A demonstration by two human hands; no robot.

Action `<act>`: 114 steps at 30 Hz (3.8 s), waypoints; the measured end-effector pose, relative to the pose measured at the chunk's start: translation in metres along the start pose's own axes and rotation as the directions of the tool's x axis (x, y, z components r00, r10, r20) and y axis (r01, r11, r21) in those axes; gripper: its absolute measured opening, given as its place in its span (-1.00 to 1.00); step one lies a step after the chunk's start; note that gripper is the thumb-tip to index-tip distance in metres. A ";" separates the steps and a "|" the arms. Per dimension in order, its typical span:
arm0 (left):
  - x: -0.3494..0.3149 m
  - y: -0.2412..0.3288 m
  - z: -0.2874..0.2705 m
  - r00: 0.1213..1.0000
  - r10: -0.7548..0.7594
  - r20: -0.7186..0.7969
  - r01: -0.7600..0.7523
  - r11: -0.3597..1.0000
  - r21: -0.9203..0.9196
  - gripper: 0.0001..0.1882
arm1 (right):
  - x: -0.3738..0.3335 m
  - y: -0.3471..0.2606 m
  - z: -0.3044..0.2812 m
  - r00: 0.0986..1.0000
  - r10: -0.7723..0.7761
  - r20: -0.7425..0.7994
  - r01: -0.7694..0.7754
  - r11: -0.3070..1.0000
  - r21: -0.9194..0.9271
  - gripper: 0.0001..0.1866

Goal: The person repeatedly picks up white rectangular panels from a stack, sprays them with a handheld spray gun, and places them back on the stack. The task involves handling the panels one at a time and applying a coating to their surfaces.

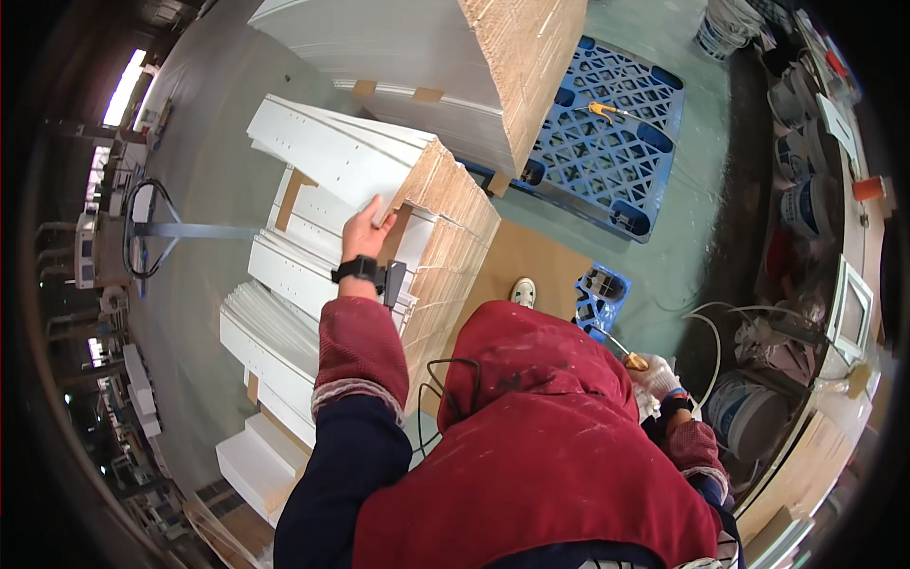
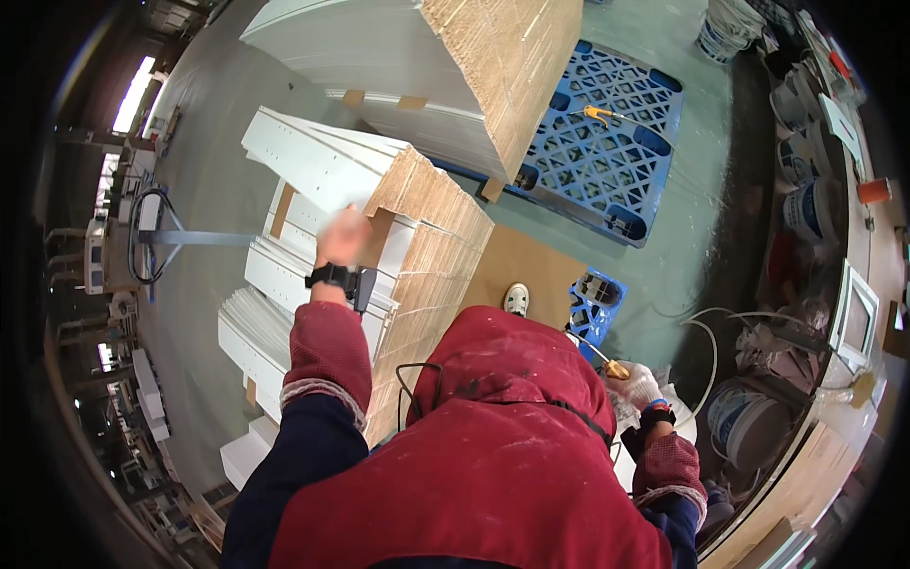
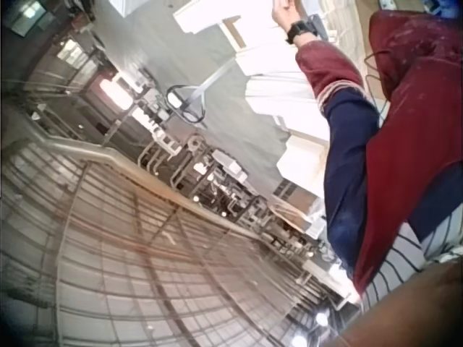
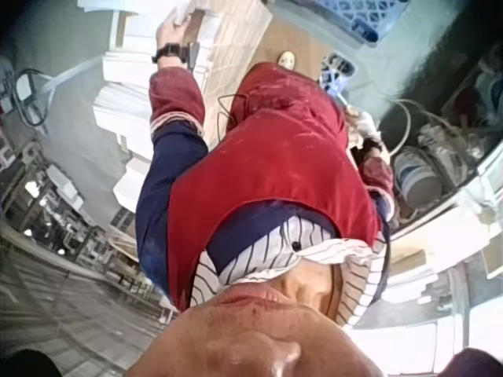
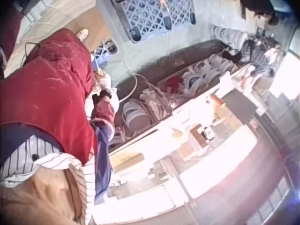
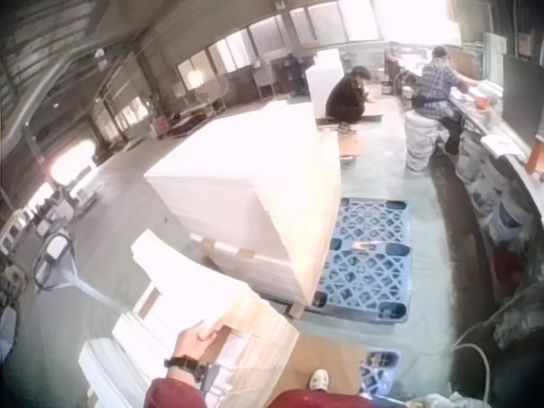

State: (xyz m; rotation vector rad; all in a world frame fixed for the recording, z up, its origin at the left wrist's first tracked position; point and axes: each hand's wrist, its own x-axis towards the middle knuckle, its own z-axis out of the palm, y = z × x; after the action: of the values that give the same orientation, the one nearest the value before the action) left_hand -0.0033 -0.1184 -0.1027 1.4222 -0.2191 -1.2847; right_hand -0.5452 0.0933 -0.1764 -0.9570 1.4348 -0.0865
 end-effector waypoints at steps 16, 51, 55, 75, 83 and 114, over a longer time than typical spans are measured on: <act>-0.085 -0.004 -0.062 0.952 0.226 0.208 -0.150 0.933 -0.327 -0.65 | -0.016 -0.033 -0.021 0.989 -0.125 -0.083 0.099 0.959 -0.266 -0.62; -0.322 -0.032 0.066 0.545 -0.747 0.380 0.258 0.581 0.772 -0.27 | -0.160 -0.052 -0.068 0.839 -0.531 -0.119 0.460 0.808 -0.368 -0.61; -0.308 -0.041 0.066 0.565 -0.762 0.315 0.389 0.583 0.714 -0.30 | -0.124 0.015 -0.089 0.777 -0.301 -0.553 0.083 0.920 -0.383 -0.76; -0.295 -0.102 0.105 0.413 -0.714 0.565 0.767 0.608 0.207 -0.66 | -0.170 0.012 -0.013 0.918 -0.069 -0.391 0.224 0.902 0.368 -0.71; -0.337 -0.052 0.064 0.503 -0.693 0.517 0.567 0.716 0.408 -0.47 | -0.115 0.103 -0.018 0.870 -0.121 -0.478 0.167 0.984 0.055 -0.71; -0.270 -0.081 -0.134 0.926 0.359 -0.115 -0.377 0.884 -0.276 -0.66 | -0.017 0.009 -0.026 0.996 -0.069 0.061 0.072 0.996 -0.055 -0.67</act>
State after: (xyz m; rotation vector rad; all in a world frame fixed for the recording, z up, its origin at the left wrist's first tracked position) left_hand -0.0453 0.1861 -0.0497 1.0979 -0.2343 -0.9150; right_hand -0.5755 0.0957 -0.1649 -1.0493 1.3550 -0.0690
